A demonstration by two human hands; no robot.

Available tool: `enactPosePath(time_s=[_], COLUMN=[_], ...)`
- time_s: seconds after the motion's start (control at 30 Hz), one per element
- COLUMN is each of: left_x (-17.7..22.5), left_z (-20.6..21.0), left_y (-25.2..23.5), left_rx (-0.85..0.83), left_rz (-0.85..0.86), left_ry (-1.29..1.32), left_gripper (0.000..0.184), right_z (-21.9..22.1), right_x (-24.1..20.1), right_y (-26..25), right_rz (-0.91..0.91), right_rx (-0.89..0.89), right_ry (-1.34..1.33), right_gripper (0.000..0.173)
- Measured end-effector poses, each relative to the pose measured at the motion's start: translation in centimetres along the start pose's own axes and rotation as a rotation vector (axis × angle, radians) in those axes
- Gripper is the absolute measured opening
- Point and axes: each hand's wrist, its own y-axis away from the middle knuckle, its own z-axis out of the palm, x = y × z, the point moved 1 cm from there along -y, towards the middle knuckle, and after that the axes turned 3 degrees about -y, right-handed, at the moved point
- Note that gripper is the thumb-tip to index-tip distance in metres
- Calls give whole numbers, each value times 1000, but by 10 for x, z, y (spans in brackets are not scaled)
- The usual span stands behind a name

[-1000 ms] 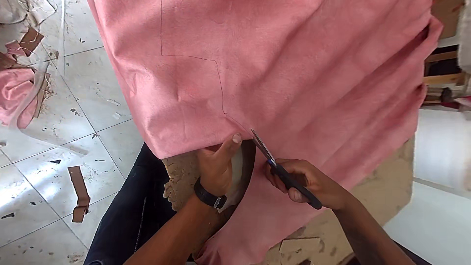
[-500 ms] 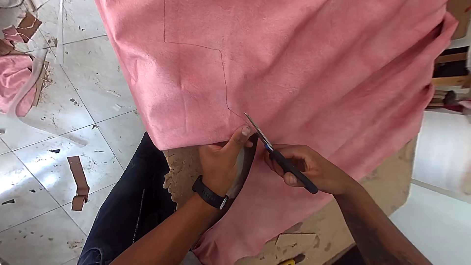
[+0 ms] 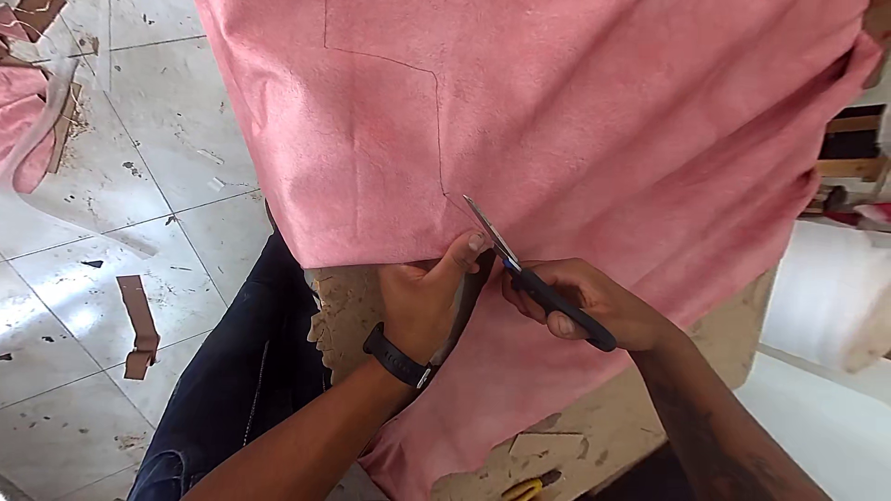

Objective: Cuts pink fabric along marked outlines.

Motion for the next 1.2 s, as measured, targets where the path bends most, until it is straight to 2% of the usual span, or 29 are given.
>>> enactPosePath(time_s=[0.47, 0.9, 1.2], left_x=[0, 3, 4], left_z=[-2, -5, -8], left_y=[0, 3, 4], left_rx=[-15, -29, -44], left_rz=[4, -38, -39], left_ry=[20, -23, -10], left_gripper=[28, 24, 29], right_z=[4, -4, -5], right_x=[8, -10, -11], right_y=[4, -28, -25], right_rz=[-31, -4, 14], right_rx=[25, -76, -40], right_ry=[-77, 1, -10], right_gripper=[41, 52, 46])
